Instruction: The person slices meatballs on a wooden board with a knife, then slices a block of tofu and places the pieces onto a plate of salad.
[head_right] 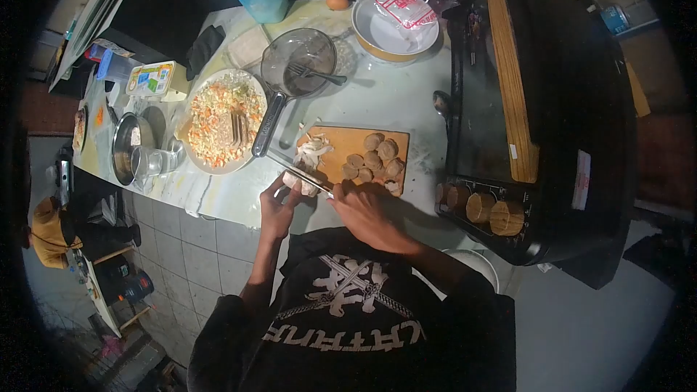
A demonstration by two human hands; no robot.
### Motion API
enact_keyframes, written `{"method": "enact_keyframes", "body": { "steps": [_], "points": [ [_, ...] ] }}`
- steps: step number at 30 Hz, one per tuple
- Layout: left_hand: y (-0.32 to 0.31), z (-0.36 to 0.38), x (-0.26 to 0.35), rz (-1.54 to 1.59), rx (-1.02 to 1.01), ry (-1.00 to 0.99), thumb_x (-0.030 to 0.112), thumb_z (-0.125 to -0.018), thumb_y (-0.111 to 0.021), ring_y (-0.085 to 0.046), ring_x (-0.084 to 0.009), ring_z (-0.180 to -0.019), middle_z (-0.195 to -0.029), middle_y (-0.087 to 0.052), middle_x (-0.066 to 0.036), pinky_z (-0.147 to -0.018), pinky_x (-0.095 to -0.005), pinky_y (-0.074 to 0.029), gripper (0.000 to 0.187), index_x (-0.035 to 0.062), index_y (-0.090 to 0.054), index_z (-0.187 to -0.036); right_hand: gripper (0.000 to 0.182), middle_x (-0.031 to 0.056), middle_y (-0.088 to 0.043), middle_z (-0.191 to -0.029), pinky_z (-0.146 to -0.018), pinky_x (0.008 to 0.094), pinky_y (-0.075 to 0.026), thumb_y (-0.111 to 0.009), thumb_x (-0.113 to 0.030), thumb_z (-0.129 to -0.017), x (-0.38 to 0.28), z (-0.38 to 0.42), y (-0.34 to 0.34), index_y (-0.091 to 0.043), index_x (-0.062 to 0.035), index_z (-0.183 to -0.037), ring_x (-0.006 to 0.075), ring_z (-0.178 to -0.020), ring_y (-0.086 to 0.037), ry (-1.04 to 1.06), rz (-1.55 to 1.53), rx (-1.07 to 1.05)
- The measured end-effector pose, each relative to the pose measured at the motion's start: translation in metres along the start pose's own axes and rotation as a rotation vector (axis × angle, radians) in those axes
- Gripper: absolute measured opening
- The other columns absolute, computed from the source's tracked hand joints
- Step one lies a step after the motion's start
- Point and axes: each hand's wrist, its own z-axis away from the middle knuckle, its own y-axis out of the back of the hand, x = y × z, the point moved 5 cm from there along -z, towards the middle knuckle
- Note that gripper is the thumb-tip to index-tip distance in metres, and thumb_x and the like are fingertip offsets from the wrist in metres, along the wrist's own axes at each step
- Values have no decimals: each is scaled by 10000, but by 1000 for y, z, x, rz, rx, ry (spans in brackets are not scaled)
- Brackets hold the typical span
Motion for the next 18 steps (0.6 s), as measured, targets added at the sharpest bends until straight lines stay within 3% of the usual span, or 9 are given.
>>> {"method": "enact_keyframes", "body": {
  "steps": [5, 7, 11, 13, 18],
  "points": [
    [0, 2, 0, -8, -6, -15, 91, -897, -640, -625, -159, -879, -1009, -658, -128, -743, -282, -522, 407, -102, -521, -1235, 272, 165, -611, -655, -574, 442, -508, -500, -237, -953, 2, 3, -12, -500, 34, -980, 363, -661, -642, -27, 38, 14],
    [0, 3, -2, 18, 29, 8, 102, -899, -642, -623, -162, -895, -1014, -652, -126, -763, -277, -510, 422, -93, -500, -1245, 235, 133, -617, -652, -567, 421, -512, -533, -196, -916, 2, 1, -15, -492, 21, -996, 334, -660, -651, -81, 50, -64],
    [0, 4, -8, -2, 23, 42, 131, -899, -652, -619, -158, -903, -999, -648, -120, -783, -273, -499, 417, -74, -494, -1226, 216, 103, -620, -647, -543, 377, -512, -560, -135, -859, -1, 3, -16, -480, 10, -996, 297, -653, -660, -8, 165, 3],
    [-1, 3, -8, 26, 43, 35, 173, -900, -660, -616, -148, -879, -971, -647, -112, -786, -270, -494, 404, -64, -503, -1187, 218, 182, -626, -714, -647, 484, -477, -472, -240, -954, 3, 1, -21, -427, -27, -961, 383, -709, -635, -104, 43, -83],
    [1, 0, -9, -31, 68, 7, 210, -896, -670, -613, -147, -845, -952, -645, -108, -762, -270, -498, 401, -68, -528, -1147, 204, 164, -619, -715, -635, 466, -464, -467, -234, -954, 5, 3, -24, -427, -35, -978, 357, -697, -624, -38, 78, -39]
  ]
}}
